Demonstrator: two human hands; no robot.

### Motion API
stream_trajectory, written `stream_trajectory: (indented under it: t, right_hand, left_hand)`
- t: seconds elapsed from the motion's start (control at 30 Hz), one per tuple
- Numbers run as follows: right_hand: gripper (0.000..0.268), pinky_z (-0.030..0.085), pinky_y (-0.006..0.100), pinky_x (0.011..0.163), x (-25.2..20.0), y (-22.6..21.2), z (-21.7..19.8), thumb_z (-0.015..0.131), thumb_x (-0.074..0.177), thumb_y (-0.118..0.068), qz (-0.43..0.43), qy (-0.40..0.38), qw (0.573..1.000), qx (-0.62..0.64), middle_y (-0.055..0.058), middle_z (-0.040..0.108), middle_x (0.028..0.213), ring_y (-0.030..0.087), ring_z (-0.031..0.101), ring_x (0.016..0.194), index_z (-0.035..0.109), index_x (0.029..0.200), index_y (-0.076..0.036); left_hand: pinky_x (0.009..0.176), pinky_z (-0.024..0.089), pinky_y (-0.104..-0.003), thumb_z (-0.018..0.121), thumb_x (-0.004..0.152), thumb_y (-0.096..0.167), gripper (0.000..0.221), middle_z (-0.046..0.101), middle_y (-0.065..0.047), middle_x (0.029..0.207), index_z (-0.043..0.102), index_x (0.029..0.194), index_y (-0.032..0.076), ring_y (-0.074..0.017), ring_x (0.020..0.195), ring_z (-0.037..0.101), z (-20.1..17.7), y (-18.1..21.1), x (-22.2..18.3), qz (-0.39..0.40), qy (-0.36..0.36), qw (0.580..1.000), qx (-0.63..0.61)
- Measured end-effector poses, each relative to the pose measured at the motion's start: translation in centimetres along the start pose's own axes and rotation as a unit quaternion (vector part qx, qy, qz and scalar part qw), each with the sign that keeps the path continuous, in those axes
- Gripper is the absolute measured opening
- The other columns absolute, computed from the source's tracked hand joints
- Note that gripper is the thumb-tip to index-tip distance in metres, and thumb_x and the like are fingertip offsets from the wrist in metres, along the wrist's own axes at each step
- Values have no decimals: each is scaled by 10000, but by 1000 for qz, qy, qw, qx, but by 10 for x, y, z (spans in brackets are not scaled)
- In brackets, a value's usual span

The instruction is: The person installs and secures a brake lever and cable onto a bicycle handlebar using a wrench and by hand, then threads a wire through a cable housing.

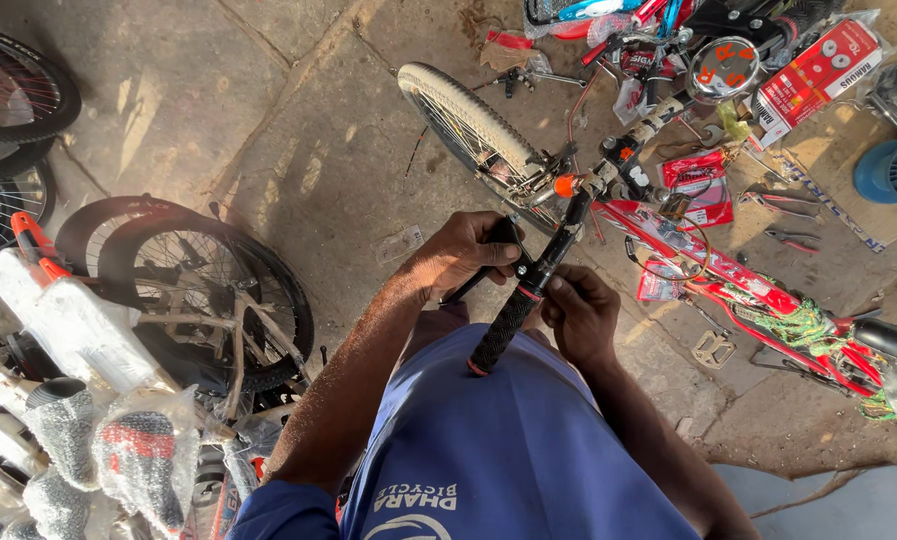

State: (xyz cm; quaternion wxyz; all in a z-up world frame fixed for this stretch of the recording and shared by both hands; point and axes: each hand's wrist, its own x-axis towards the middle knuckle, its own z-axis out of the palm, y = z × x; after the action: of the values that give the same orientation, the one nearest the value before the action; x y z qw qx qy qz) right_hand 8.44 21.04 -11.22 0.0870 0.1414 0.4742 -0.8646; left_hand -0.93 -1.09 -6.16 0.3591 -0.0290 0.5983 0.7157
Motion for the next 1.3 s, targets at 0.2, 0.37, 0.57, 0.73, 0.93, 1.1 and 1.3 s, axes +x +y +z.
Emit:
stream_trajectory:
  t: [0.2,0.37,0.57,0.73,0.93,1.1,1.3]
  right_hand:
    - [246,297,218,376,73,-28,5,550,926,-62,109,-2,992,58,-1,513,665,61,395,450,670,1136,-18]
    - [278,432,287,578,105,-24,32,589,971,-109,76,-78,985,131,46,544,744,149,534,656,612,1211,29]
    - [337,513,325,753,156,30,63,566,1072,-166,47,-262,954,139,73,572,965,163,556,788,514,1319,57]
    - [443,451,237,701,151,83,74,598,1128,-234,0,-438,886,151,23,547,1044,91,543,853,483,1438,62]
    - [323,415,276,573,88,130,23,633,1128,-338,132,-465,782,393,37,564,762,175,483,640,635,1032,-30]
    - [196,374,322,569,30,76,13,581,1083,-237,396,-262,848,238,11,516,743,156,451,639,512,963,-99]
    - [325,330,264,481,1,-17,9,520,1019,-197,366,-182,912,29,34,543,772,104,413,559,578,1295,-35]
  left_hand:
    - [573,642,-337,866,787,340,529,688,-96,863,668,1100,-39,-155,718,703,4,0,-3,9,0,998,-56]
    - [490,626,-326,812,798,329,545,695,-116,838,606,1139,-42,-163,635,705,21,30,-18,-37,67,996,55]
    - [454,604,-296,807,826,309,597,678,-148,800,455,1167,-31,-171,582,707,33,54,-25,-109,142,967,179]
    - [411,578,-312,794,808,277,555,681,-145,789,450,1155,15,-174,545,699,32,54,-21,-111,157,957,216]
    - [416,553,-303,830,798,213,551,720,-113,760,530,1213,12,-161,517,688,31,53,-22,-98,159,955,232]
    - [439,543,-281,811,851,214,667,750,-123,789,548,1448,77,-112,529,683,32,48,-22,-48,115,964,235]
    - [418,515,-306,796,865,221,732,724,-161,713,483,1512,82,-131,486,630,33,55,-24,-109,123,964,211]
